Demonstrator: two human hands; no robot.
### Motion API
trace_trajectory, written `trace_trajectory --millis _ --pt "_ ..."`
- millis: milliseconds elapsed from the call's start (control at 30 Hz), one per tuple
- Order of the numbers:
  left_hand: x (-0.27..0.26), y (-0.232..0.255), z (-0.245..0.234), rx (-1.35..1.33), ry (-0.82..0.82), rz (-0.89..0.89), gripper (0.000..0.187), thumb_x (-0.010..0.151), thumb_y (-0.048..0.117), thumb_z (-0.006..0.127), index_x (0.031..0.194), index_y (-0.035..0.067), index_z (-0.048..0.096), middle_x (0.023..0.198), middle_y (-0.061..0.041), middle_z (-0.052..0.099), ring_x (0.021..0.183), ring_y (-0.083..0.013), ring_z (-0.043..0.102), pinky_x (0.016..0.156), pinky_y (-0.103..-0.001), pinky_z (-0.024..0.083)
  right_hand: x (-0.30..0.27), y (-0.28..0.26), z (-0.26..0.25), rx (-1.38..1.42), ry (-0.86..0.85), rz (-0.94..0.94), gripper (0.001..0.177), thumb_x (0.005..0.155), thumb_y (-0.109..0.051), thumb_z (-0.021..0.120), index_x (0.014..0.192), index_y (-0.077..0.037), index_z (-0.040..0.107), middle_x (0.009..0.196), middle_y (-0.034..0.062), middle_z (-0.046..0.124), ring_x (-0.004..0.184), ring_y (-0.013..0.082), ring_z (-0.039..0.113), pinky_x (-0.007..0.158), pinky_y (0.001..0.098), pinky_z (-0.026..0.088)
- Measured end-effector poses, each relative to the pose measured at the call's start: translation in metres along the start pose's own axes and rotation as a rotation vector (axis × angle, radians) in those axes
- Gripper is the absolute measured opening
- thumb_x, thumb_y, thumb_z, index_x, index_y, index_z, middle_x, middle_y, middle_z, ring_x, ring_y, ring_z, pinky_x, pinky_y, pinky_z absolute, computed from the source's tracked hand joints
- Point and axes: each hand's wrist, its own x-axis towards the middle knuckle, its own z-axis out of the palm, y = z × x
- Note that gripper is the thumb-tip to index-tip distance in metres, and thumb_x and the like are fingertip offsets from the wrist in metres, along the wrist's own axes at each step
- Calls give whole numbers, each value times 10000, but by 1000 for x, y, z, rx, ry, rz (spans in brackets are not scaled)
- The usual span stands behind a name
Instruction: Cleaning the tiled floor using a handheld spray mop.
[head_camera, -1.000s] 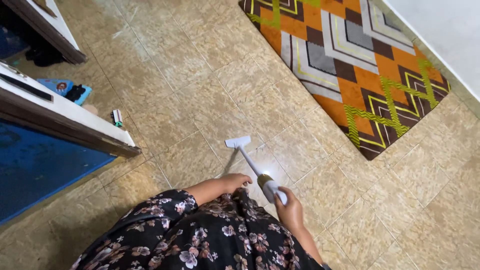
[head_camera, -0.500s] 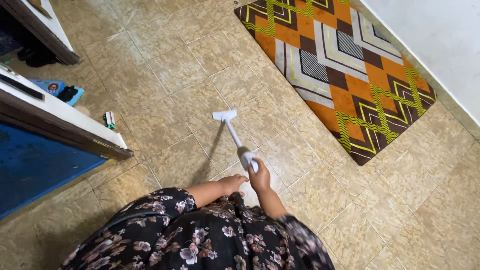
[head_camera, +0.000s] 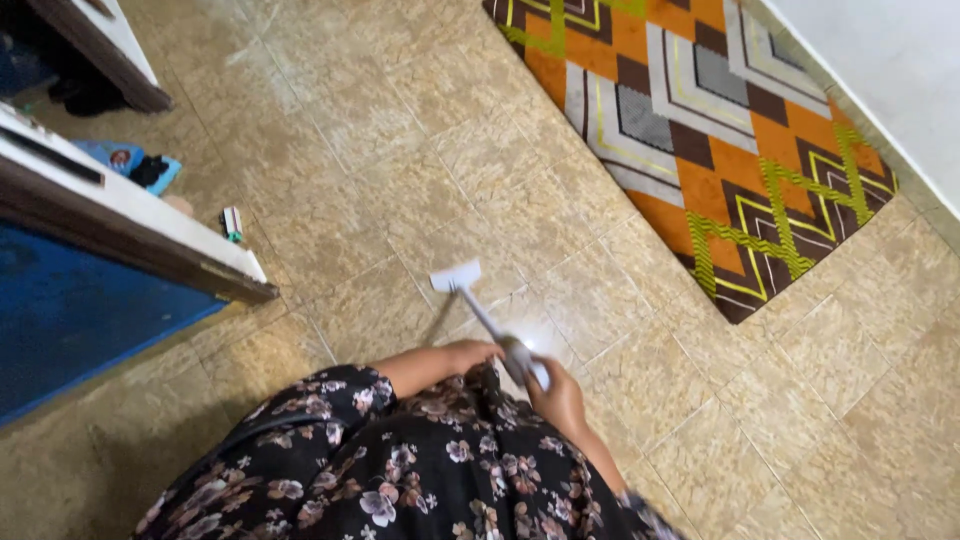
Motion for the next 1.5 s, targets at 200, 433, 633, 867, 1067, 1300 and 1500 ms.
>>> trace_trajectory --millis 200,433,633,867,1067,1300,1500 --pt "-56 61 -8 440 223 293 979 836 240 872 1550 30 236 1387 -268 530 1210 -312 564 1027 -438 498 128 2 123 113 119 -105 351 862 -246 744 1185 -114 704 942 246 739 867 411 734 751 456 578" --pt "-92 83 14 199 283 -1 1083 681 323 778 1575 99 208 1324 -233 593 1151 -368 662 913 -488 604 122 22 140 62 144 -182 367 871 -261 747 1208 -127 698 997 244 743 921 426 722 780 461 572" --pt "-105 17 5 -145 -59 -112 686 1024 442 676 1350 -161 637 1193 -390 669 898 -345 616 830 -462 476 -9 24 26 74 25 -29 330 886 -215 759 1195 -110 707 989 230 757 912 352 753 777 407 575" --pt "-52 -7 -8 239 -119 133 319 1018 206 506 1264 46 629 1081 -121 696 963 -245 660 883 -379 531 -43 19 -5 47 9 172 352 848 -246 781 1176 -133 721 924 184 784 838 281 785 754 380 595" --pt "-68 43 -7 408 59 233 701 810 302 790 1365 -7 494 1093 -205 721 974 -288 708 836 -385 556 66 6 99 98 111 -118 349 873 -219 782 1187 -84 709 1005 219 761 917 354 756 783 407 583" --pt "-74 63 -27 348 393 194 816 782 356 835 1383 -26 437 1130 -214 728 940 -284 734 824 -398 594 144 -19 149 33 79 -156 374 882 -242 753 1234 -145 673 947 259 729 902 447 707 785 486 566" --pt "-43 0 -17 634 41 186 474 938 243 679 1372 74 589 1155 -181 720 957 -260 688 850 -395 529 61 -17 68 72 -9 2 377 888 -259 736 1235 -118 688 1039 221 740 979 395 724 822 429 563"
